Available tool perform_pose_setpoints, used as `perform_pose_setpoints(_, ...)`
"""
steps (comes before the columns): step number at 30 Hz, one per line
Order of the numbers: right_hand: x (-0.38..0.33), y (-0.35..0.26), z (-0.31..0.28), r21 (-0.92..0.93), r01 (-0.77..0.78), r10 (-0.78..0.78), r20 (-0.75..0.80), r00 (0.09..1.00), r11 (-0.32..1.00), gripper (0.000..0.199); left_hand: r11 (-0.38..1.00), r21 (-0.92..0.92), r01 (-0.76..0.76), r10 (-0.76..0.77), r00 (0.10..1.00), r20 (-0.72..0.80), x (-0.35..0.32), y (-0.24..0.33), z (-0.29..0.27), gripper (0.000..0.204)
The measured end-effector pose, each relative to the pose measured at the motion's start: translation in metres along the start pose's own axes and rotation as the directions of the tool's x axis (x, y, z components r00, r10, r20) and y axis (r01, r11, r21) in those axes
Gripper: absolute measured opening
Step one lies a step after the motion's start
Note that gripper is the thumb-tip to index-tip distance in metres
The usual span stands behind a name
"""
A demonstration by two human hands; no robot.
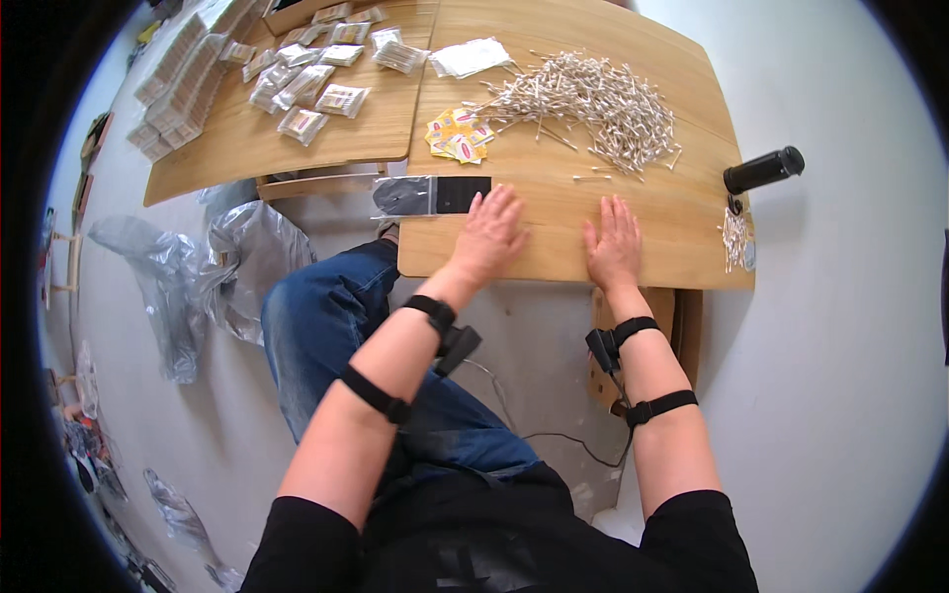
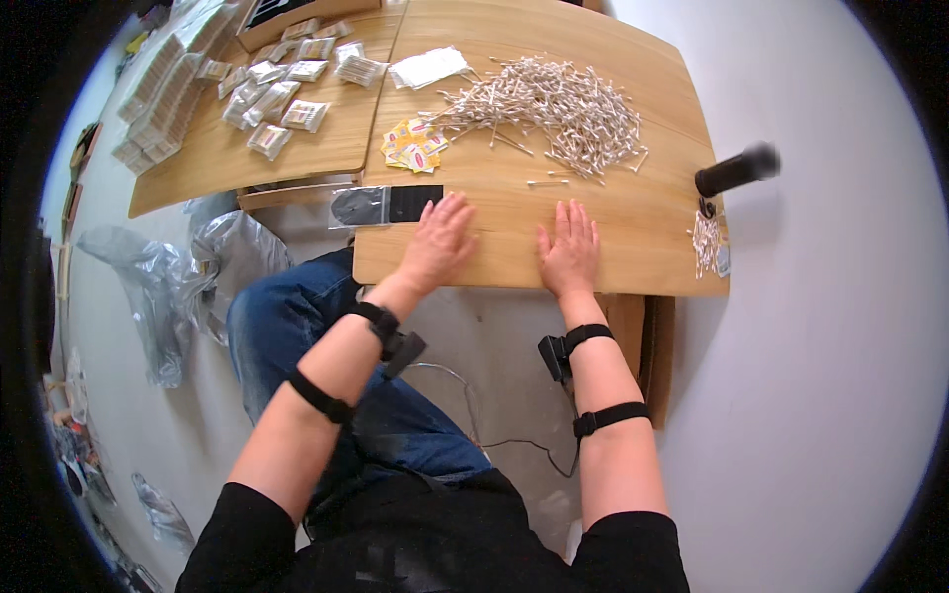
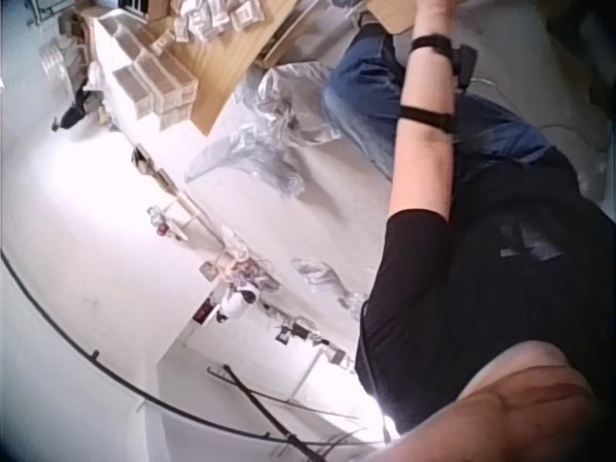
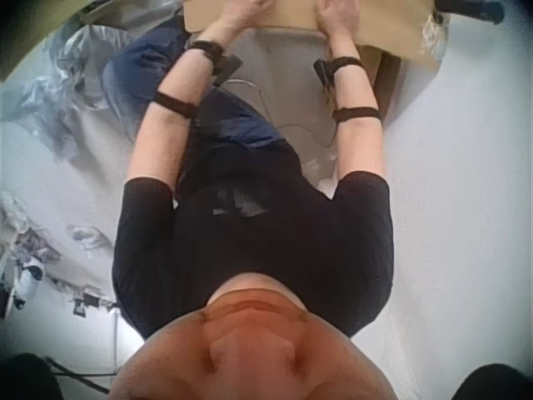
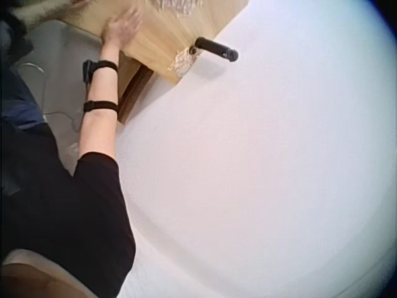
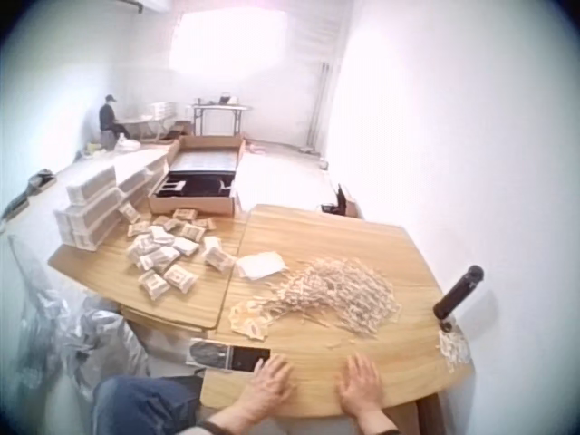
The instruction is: Arranging and packaging individual medical swabs into plastic packets.
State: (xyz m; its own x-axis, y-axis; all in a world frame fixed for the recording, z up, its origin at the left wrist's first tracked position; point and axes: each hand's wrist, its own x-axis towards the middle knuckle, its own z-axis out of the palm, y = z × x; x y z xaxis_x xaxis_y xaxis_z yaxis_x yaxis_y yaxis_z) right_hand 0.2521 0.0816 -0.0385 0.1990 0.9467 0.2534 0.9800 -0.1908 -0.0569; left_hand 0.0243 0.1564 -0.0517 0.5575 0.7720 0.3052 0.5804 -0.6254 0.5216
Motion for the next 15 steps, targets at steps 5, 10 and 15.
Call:
perform_pose_setpoints(5, 0.008, -0.003, -0.002, 0.084, -0.013, 0.009, 0.050, 0.999, 0.996, 0.057, 0.984, 0.170, 0.051, -0.051, 0.999, -0.004, -0.009, 0.005, -0.007, 0.046)
perform_pose_setpoints(10, 0.052, 0.030, 0.003, 0.056, 0.138, -0.134, -0.080, 0.988, 0.989, 0.063, 0.994, 0.098, 0.038, -0.037, 0.999, -0.018, -0.004, 0.012, -0.003, 0.044)
perform_pose_setpoints(15, 0.080, 0.029, 0.020, -0.110, -0.035, 0.042, 0.060, 0.997, 0.993, 0.063, 0.994, 0.089, 0.060, -0.056, 0.997, -0.048, -0.004, 0.013, -0.004, 0.045)
